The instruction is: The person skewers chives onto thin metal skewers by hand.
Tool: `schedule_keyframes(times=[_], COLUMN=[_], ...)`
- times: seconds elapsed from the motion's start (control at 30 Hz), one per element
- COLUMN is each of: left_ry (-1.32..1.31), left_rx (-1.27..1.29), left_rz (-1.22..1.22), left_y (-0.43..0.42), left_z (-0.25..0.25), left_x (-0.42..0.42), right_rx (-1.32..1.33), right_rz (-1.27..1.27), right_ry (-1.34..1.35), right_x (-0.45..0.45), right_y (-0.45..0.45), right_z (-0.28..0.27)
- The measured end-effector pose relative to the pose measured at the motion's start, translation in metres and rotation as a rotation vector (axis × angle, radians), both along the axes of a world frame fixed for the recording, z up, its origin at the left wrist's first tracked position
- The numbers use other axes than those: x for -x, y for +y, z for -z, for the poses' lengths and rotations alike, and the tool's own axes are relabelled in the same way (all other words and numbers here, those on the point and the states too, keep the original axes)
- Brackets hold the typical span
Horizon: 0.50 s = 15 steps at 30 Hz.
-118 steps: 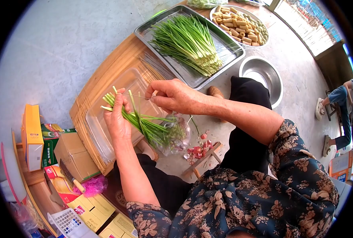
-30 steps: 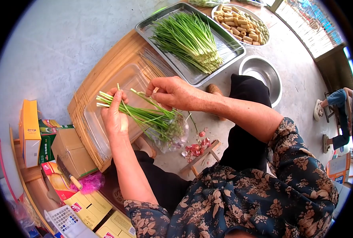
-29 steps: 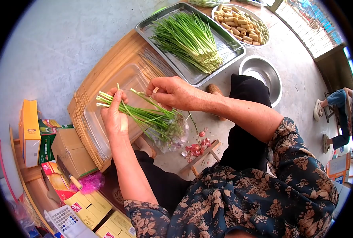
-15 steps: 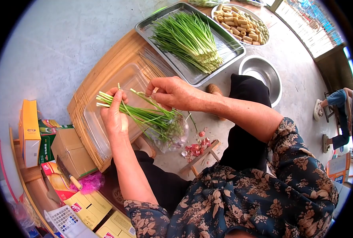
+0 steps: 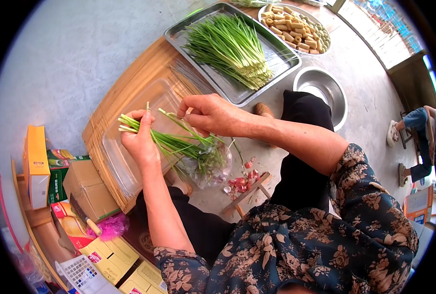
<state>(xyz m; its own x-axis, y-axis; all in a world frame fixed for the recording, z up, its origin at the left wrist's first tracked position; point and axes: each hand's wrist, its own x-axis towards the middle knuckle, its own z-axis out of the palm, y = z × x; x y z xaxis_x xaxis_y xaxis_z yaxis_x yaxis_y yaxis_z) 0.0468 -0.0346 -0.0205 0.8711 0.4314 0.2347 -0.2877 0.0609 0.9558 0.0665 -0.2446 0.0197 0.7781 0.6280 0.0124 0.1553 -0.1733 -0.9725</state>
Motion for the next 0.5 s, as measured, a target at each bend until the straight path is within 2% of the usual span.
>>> schedule_keyframes(times=[0.1,0.17,0.2,0.37,0.5], left_ry=[0.009,0.084,0.074,0.139,0.251], left_rx=[-0.018,0.074,0.031,0.108,0.1], left_rz=[0.055,0.177,0.209,0.113,0.191], left_y=[-0.008,-0.015,-0.015,-0.011,-0.005], left_z=[0.0,0.0,0.003,0.0,-0.005], left_x=[0.002,0.004,0.003,0.002,0.007], right_rx=[-0.012,-0.016,-0.025,-0.086,-0.118], right_rz=[0.021,0.035,0.051,0.098,0.176], right_ry=[-0.009,-0.016,-0.024,0.02,0.08], right_x=[-0.002,-0.005,-0.007,-0.016,-0.021], right_y=[0.003,0.004,0.005,0.006,0.009], right_z=[0.005,0.008,0.008,0.008,0.012])
